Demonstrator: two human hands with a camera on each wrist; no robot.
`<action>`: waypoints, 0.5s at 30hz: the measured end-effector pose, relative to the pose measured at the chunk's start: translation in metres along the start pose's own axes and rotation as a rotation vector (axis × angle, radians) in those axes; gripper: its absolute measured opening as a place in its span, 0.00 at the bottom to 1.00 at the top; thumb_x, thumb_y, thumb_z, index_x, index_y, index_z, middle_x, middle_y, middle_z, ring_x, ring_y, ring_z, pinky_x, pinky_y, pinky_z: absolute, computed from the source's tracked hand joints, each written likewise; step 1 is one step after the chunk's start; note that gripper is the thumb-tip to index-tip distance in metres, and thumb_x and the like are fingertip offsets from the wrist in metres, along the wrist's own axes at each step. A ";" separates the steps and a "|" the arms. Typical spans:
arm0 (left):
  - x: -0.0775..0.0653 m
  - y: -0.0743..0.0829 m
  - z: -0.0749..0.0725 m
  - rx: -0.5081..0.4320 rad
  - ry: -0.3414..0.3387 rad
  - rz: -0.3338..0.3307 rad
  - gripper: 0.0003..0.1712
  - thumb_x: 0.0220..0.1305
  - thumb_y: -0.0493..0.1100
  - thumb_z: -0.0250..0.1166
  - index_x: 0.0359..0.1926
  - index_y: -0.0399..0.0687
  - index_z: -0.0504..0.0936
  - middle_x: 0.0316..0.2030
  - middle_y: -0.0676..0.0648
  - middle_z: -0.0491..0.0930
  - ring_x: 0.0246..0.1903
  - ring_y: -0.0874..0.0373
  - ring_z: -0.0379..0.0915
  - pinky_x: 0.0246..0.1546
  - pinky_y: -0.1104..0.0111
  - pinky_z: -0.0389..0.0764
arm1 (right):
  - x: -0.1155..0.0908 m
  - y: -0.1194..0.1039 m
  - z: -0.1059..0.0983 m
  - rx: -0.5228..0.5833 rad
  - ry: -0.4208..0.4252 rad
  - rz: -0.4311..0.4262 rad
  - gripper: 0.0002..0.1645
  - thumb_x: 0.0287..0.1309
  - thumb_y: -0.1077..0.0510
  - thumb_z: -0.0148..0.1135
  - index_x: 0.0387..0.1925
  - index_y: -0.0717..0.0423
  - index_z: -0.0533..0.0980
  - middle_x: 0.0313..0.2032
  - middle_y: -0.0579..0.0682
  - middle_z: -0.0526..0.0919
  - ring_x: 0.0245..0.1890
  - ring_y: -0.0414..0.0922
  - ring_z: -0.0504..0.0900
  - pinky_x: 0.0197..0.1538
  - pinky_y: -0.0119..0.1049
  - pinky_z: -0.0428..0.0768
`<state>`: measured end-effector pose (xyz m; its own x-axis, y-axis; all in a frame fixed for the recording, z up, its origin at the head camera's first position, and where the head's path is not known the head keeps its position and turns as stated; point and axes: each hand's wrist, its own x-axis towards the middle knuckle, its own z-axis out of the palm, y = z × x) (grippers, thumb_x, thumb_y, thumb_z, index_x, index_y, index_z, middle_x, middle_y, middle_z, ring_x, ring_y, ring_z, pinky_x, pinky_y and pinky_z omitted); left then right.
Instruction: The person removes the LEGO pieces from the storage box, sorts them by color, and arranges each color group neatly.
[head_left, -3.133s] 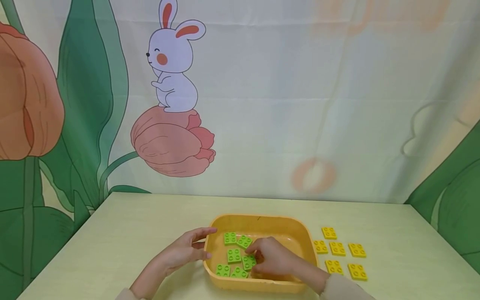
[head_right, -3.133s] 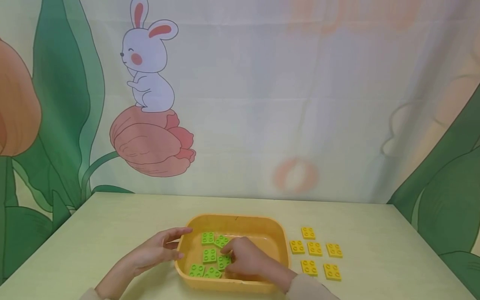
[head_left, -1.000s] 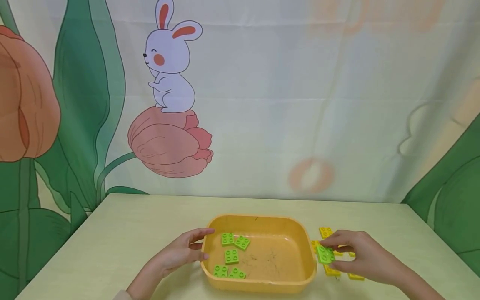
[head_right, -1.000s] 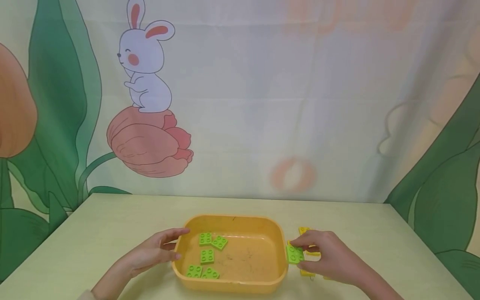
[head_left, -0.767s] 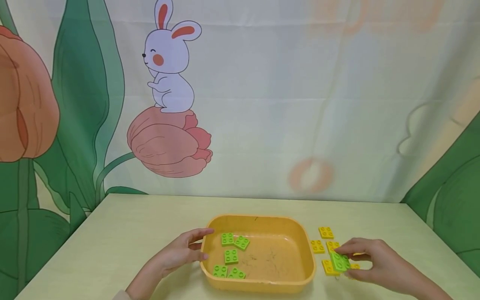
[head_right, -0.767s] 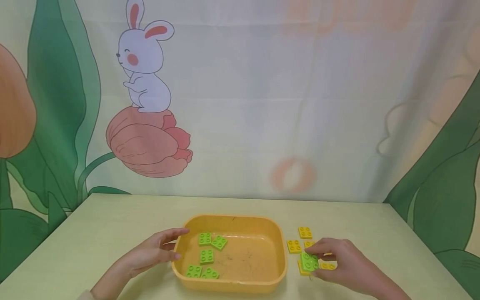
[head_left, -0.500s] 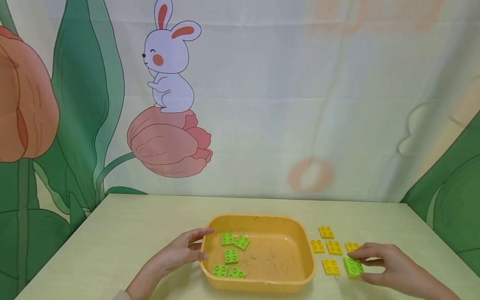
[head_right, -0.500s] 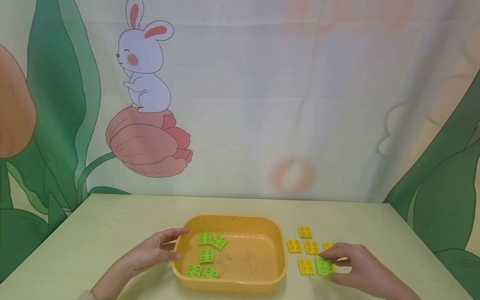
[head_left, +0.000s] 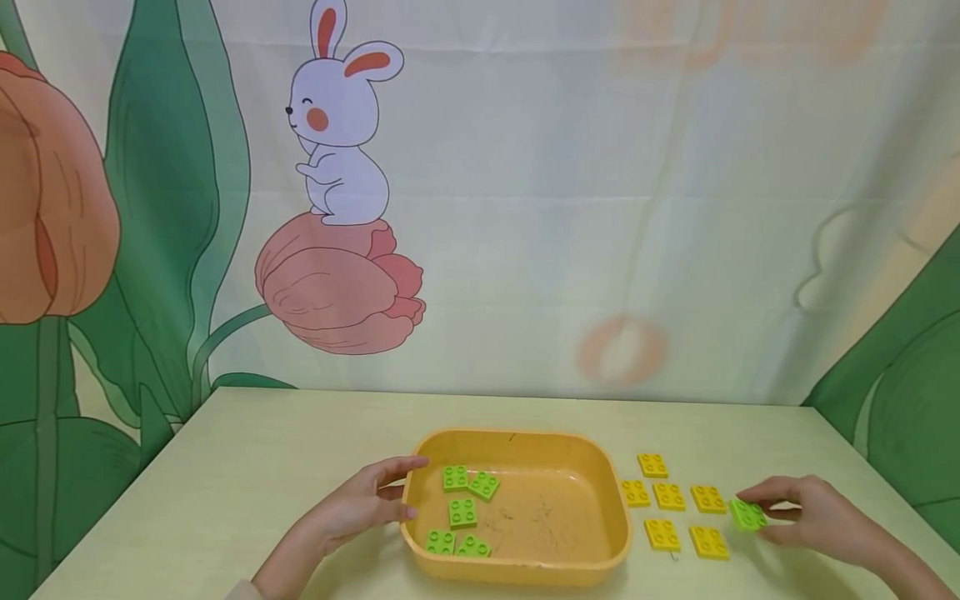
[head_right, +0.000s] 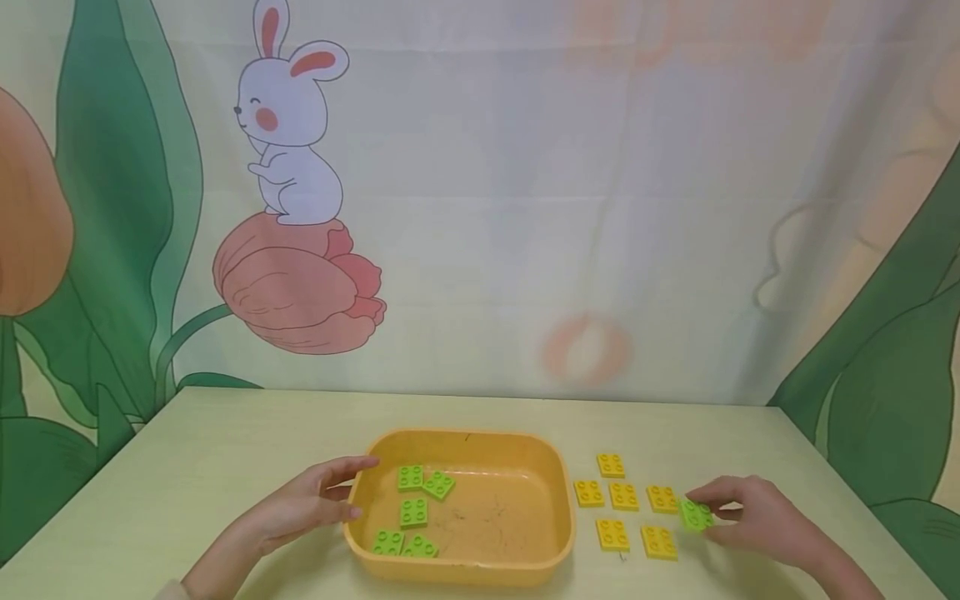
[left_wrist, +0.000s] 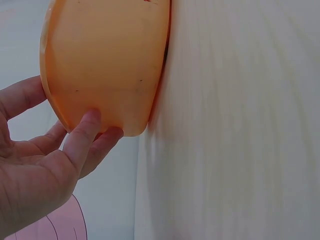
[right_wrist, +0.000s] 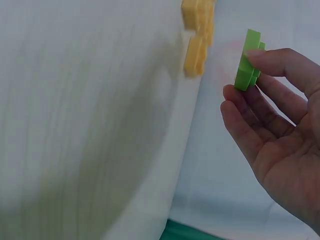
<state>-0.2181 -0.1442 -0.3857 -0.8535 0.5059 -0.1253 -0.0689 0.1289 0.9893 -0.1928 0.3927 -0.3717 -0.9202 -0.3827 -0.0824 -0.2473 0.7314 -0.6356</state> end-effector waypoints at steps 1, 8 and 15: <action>0.000 0.000 0.000 -0.002 0.000 0.000 0.39 0.53 0.28 0.62 0.65 0.32 0.56 0.65 0.29 0.51 0.61 0.35 0.56 0.50 0.60 0.74 | 0.001 0.005 -0.003 -0.007 0.005 -0.004 0.27 0.46 0.59 0.68 0.46 0.72 0.74 0.44 0.64 0.78 0.36 0.23 0.72 0.39 0.38 0.80; 0.001 0.001 0.000 -0.008 -0.004 -0.001 0.38 0.53 0.28 0.62 0.65 0.31 0.56 0.64 0.29 0.51 0.60 0.36 0.56 0.50 0.60 0.74 | 0.008 0.036 -0.017 -0.090 0.049 -0.032 0.24 0.46 0.63 0.66 0.44 0.75 0.75 0.40 0.61 0.81 0.35 0.24 0.73 0.35 0.26 0.78; 0.000 0.002 0.000 -0.008 -0.006 -0.004 0.38 0.54 0.29 0.62 0.65 0.31 0.56 0.64 0.29 0.51 0.61 0.36 0.56 0.50 0.61 0.74 | 0.018 0.049 -0.025 -0.111 0.042 0.083 0.25 0.42 0.62 0.67 0.45 0.73 0.76 0.42 0.64 0.80 0.34 0.28 0.74 0.34 0.27 0.77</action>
<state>-0.2182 -0.1437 -0.3841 -0.8502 0.5103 -0.1296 -0.0765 0.1237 0.9894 -0.2294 0.4354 -0.3856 -0.9502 -0.2959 -0.0974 -0.1996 0.8182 -0.5392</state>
